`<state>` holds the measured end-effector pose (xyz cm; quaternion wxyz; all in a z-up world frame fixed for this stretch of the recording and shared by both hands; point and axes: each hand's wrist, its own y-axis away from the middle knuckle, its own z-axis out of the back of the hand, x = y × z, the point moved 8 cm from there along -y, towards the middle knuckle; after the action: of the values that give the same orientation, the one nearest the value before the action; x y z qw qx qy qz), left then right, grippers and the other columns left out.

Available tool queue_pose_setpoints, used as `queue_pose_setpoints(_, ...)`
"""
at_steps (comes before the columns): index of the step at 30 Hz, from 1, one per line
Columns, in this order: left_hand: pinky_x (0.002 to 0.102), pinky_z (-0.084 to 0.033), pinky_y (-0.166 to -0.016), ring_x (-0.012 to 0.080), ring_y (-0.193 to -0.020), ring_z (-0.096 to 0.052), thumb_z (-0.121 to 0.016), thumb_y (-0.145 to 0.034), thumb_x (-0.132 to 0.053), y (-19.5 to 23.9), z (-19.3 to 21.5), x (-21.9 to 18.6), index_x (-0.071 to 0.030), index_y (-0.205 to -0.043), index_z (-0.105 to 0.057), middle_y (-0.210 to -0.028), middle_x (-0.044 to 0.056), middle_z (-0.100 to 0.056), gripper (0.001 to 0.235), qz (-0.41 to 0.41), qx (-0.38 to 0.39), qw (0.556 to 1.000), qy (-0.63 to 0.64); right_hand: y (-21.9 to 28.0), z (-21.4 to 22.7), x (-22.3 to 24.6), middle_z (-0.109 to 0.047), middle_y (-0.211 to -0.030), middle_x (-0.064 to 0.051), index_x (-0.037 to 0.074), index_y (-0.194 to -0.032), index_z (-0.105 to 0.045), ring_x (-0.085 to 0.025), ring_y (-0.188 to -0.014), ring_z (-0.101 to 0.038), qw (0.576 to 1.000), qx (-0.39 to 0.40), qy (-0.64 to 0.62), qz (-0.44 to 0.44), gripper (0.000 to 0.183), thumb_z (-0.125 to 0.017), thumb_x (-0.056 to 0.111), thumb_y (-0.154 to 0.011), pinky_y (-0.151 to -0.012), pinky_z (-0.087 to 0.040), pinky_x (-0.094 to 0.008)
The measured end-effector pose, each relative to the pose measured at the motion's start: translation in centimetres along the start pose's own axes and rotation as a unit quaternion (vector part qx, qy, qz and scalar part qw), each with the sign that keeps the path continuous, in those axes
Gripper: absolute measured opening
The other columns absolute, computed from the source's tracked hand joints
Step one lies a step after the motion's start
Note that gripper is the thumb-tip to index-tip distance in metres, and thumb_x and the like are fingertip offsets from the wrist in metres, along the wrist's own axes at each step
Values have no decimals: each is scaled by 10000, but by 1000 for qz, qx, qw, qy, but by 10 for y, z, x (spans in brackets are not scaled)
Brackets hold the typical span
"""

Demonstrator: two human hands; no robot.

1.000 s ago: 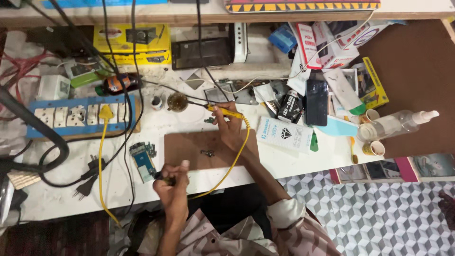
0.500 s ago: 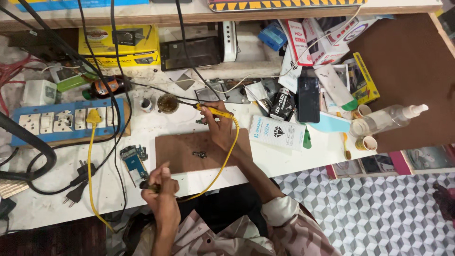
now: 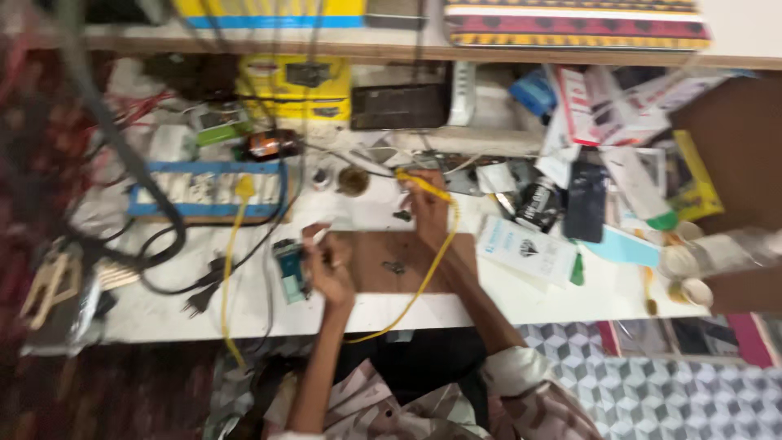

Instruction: The person uses a soldering iron and a small screwdriver to work on a small electronic component on a wooden board. They repeatedly apply heat and adjust the component while handling solder wire.

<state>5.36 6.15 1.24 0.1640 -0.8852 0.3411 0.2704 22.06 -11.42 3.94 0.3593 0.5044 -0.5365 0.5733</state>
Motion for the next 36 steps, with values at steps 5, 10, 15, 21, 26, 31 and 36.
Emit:
queue_pose_setpoints(5,282,-266,-605,106,-610,-318,-327,-1088,-478,2,-33,-7,-33,-1197,-499,-692,3,-361,490,-23,106,992,62,-4,3,2,-732,-995,-96,20,-1211,-585,-96,-614,-628,999,24,8,38,236,-610,179,-1038,-511,-461,-229)
queue_pose_setpoints(10,280,-284,-592,115,-615,-348,-362,-1091,-621,6,-3,5,-34,-1130,-498,-694,16,-379,604,-40,47,998,-4,12,-3,1,-725,-924,-102,18,-1226,-642,-90,-641,-615,997,49,52,29,219,-607,171,-1074,-565,-506,-232)
queue_pose_setpoints(15,280,-336,-543,114,-601,-393,-392,-1013,-726,3,7,24,-65,-1046,-441,-708,16,-395,664,-61,6,995,-80,4,-20,36,-739,-1022,-92,3,-1202,-654,-78,-674,-573,994,59,67,69,236,-618,180,-1049,-591,-493,-229)
queue_pose_setpoints(21,283,-396,-594,113,-606,-431,-417,-1057,-648,23,15,30,-39,-1042,-461,-674,24,-421,612,-88,6,979,-185,12,-20,36,-767,-982,-71,12,-1100,-682,-79,-694,-618,989,52,140,-5,225,-634,226,-1053,-619,-505,-236)
queue_pose_setpoints(26,292,-425,-610,117,-629,-460,-372,-1114,-501,23,2,13,-41,-1064,-457,-711,31,-452,471,-84,-28,968,-235,16,-30,59,-776,-949,-71,12,-1088,-680,-97,-747,-683,978,68,191,47,223,-630,226,-1050,-621,-527,-251)
queue_pose_setpoints(31,293,-402,-591,128,-630,-463,-381,-1122,-400,27,-5,7,-35,-1087,-454,-724,39,-478,374,-107,-47,952,-282,20,-27,56,-770,-936,-81,13,-1100,-680,-110,-758,-674,975,72,201,59,204,-629,204,-1051,-654,-542,-273)
queue_pose_setpoints(36,315,-425,-698,163,-746,-497,-348,-1156,-363,33,-12,-11,-67,-1040,-434,-872,59,-496,329,-210,-6,922,-325,21,-30,64,-739,-973,-103,23,-1103,-738,-128,-797,-669,961,77,219,151,203,-617,182,-1069,-723,-544,-289)
